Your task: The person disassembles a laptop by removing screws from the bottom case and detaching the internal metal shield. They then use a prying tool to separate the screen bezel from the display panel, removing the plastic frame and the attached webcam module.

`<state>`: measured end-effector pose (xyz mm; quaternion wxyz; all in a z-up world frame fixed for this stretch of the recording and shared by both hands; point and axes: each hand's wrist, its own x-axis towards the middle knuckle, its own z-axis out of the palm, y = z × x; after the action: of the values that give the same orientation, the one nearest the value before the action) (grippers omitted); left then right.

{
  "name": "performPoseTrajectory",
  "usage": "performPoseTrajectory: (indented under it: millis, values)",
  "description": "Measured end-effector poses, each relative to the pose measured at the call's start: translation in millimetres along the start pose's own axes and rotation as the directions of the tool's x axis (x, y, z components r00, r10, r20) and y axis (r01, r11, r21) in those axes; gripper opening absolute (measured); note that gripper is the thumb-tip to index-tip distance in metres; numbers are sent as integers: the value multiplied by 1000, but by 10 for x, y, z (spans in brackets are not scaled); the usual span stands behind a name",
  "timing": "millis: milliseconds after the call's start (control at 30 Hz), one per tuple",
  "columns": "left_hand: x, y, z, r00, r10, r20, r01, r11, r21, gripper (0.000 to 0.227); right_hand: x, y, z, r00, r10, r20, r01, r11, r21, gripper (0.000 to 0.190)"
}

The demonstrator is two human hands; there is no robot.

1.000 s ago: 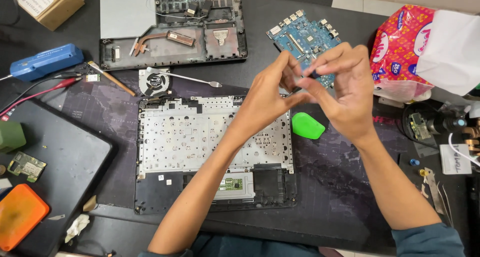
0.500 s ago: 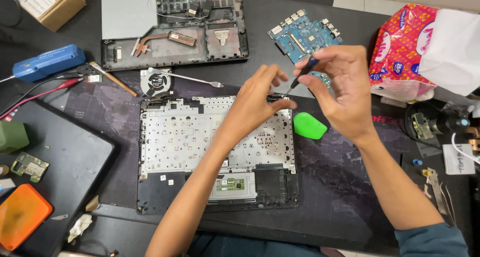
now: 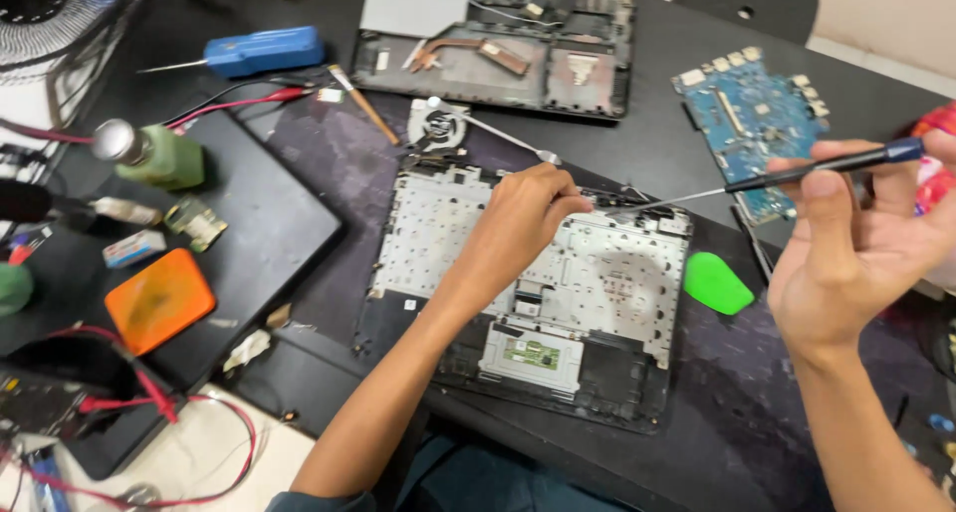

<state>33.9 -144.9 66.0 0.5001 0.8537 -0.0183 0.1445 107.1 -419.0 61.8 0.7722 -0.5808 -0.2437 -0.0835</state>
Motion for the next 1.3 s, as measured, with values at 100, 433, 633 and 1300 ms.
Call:
performPoseTrajectory:
  millis: [100,433,633,1300]
  values:
    - [-142,-117,-262,998,20,-54,-14,993,115,24,-107,69,139,996,77,-49,-71,992,105,55]
    - [-513,-512,-583,997,-78,8,75,982,171,19,-334,150,857,927,332,174,-359,920,156,45]
    - [-495,-536,-821,993,-51,-107,77,965,251,11,-183,285,1465,726,567,389,-524,823,-220,44]
    - [381,-1843,-1804,856,246,-454,207,643,737,7,-220,523,1716,450,620,642,-470,776,-421,33]
